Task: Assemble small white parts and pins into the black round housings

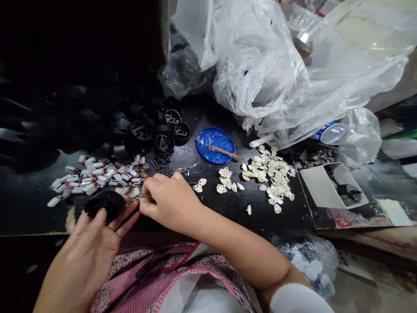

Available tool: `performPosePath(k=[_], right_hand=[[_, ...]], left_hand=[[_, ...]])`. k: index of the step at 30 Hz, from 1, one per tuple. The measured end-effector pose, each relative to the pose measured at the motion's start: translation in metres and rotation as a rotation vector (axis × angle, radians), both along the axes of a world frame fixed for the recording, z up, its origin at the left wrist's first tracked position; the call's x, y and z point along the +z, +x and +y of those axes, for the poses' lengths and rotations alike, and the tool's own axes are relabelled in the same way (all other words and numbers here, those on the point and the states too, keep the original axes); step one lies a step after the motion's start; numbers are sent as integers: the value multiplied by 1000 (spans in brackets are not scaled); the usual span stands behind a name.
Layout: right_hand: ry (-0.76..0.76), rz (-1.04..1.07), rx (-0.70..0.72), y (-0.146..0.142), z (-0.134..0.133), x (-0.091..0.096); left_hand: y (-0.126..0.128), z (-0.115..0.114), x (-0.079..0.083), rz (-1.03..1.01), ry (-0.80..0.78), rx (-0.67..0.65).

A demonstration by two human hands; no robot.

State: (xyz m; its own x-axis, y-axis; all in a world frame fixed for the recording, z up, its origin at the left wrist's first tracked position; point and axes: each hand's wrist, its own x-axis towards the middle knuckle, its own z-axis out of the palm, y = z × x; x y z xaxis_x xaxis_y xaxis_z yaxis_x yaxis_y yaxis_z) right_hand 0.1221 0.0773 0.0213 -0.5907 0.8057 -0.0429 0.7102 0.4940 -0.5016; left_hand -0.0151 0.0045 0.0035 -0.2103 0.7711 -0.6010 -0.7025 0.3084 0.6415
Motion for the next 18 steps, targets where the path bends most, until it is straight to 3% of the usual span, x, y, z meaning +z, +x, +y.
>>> performPosePath(k=[4, 12, 15, 18], right_hand=[[-63, 232, -94, 11, -7, 3], [36, 251, -83, 20, -14, 9], [40, 343, -95, 22, -16, 13], [147, 304, -77, 23, -18, 12]], left_hand=[[7, 3, -1, -77, 44, -73], [18, 0, -1, 75, 87, -9], [20, -1, -2, 58, 64, -41], [23, -3, -3, 35, 27, -108]])
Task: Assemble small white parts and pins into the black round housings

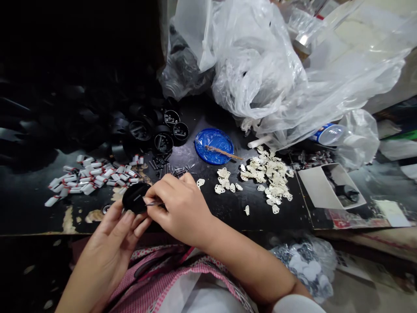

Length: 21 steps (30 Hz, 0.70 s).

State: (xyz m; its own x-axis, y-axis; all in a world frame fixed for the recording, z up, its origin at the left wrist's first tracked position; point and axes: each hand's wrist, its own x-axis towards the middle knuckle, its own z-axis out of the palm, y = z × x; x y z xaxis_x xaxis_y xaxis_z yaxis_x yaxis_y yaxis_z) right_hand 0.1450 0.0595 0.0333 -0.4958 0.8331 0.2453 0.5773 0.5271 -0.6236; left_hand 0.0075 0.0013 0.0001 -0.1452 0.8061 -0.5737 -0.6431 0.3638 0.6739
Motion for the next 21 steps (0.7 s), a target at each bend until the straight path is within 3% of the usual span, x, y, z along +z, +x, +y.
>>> performPosePath(k=[9, 15, 21], right_hand=[[140, -212, 71, -1, 1, -1], [112, -286, 95, -4, -2, -2], [-57, -266, 31, 22, -2, 7]], left_hand=[[2, 1, -1, 17, -3, -36], [-9, -2, -13, 72, 87, -211], [-8, 3, -8, -11, -146, -145]])
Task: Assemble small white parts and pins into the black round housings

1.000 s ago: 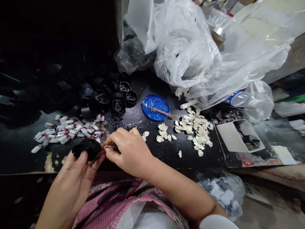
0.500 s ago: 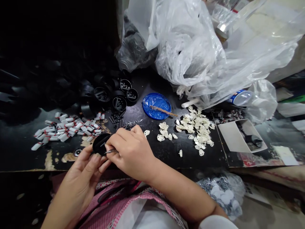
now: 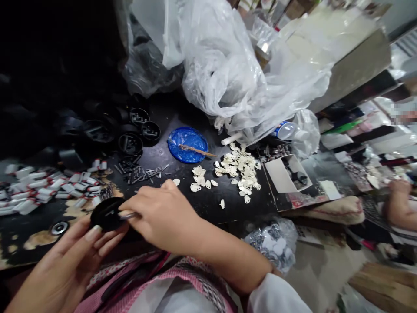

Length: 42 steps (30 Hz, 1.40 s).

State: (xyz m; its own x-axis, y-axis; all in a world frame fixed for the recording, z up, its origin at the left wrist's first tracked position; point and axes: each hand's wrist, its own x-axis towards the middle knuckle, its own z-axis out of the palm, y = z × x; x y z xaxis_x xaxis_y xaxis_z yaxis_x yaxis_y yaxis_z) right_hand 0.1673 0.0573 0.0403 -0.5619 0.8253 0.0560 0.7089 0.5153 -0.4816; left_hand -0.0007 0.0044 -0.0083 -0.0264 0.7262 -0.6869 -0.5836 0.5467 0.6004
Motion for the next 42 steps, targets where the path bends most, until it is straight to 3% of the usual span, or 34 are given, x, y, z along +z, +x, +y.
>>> performPosePath(k=[4, 7, 11, 15, 22, 27, 33, 42], right_hand=[[-64, -140, -341, 38, 3, 3], [-135, -257, -347, 50, 3, -7], [-64, -261, -368, 47, 3, -22], [-32, -234, -340, 38, 5, -21], [-257, 227, -133, 1, -3, -7], [-64, 237, 7, -8, -6, -16], [228, 234, 113, -8, -6, -18], [272, 225, 95, -14, -4, -16]], left_hand=[[8, 5, 7, -22, -3, 81], [12, 5, 8, -40, 28, 81], [13, 3, 7, -38, 93, 58], [14, -5, 7, -25, 87, 59], [19, -11, 15, -90, 114, 86], [8, -2, 18, -172, 132, 140], [4, 0, 10, -125, 95, 145], [6, -1, 5, -4, 116, 95]])
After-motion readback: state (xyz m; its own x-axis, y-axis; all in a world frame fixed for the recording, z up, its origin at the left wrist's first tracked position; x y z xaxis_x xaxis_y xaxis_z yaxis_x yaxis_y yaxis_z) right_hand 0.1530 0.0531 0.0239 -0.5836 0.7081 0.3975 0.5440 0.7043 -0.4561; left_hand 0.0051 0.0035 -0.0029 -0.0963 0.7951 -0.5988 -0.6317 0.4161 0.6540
